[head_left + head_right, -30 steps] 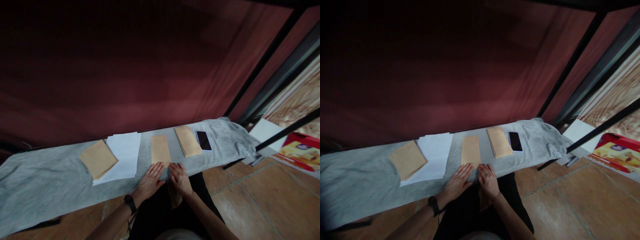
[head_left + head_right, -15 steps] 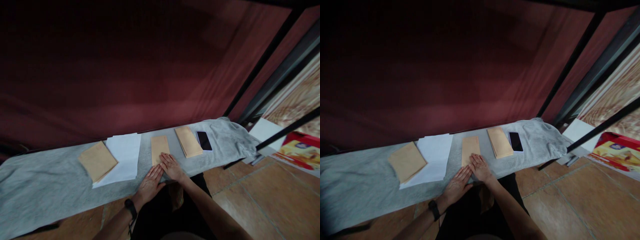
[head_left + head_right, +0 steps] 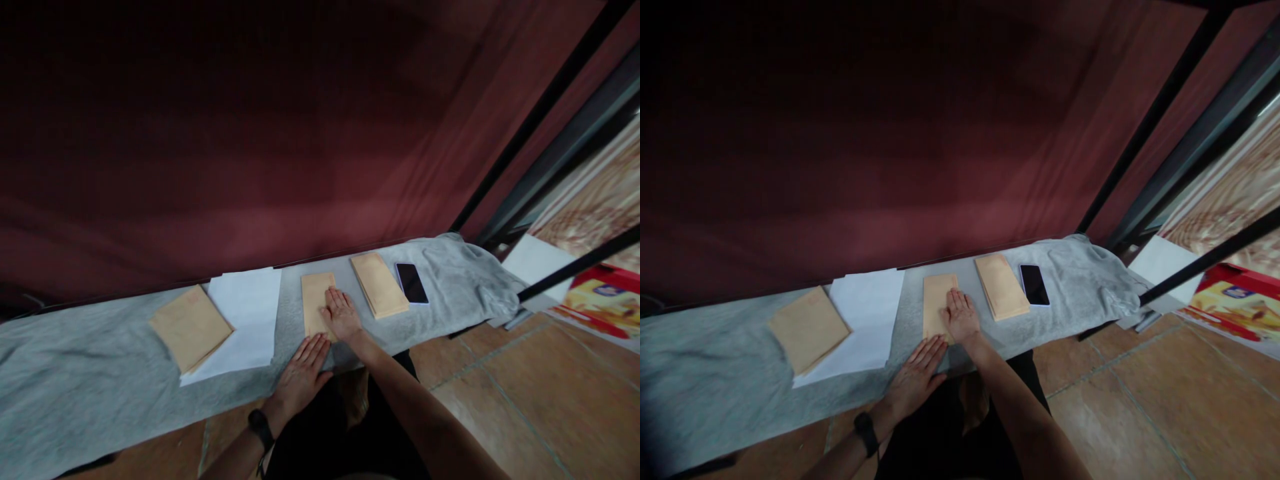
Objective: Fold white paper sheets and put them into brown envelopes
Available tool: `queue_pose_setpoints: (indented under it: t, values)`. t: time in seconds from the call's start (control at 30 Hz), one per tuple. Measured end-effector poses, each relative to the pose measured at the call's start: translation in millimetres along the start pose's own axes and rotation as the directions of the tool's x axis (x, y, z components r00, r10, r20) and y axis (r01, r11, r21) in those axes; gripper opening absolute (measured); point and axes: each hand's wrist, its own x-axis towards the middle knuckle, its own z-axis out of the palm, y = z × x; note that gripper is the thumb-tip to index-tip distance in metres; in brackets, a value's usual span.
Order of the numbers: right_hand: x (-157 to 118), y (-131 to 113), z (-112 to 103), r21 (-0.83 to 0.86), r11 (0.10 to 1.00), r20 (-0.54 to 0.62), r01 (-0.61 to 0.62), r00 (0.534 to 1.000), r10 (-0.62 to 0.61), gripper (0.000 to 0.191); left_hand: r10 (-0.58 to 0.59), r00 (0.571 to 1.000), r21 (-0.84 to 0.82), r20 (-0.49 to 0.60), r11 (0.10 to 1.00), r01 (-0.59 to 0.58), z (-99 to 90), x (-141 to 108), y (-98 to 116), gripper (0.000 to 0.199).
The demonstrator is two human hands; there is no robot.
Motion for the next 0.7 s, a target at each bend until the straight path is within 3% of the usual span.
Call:
queue_pose_setpoints:
  t: [0.17,0.4,0.57,0.7]
  values:
    - [5.1,-1.7,3.1,-0.016,0.998,-0.03,-0.067,0.997,0.067,0.059,-0.003,1.0,0.013,0.013,1.0,0.003,2.8,-0.7,-1.1,0.063]
    - [0.4,-4.7,2.5,-0.041,0.996,-0.121,-0.075,0.99,0.07,0.057,-0.009,1.0,0.007,0.014,1.0,0.009,4.2,-1.5,-1.8,0.061]
    - [-17.8,-6.3,-2.8,-0.045,0.997,-0.157,-0.061,0.986,0.054,0.055,-0.013,1.0,-0.019,-0.013,1.0,0.013,5.5,-0.7,-2.1,0.059]
    - [-47.3,-6.4,-10.6,-0.025,1.0,-0.127,0.013,0.992,-0.016,0.053,-0.005,1.0,-0.015,-0.002,1.0,0.005,6.0,-1.0,-2.9,0.061]
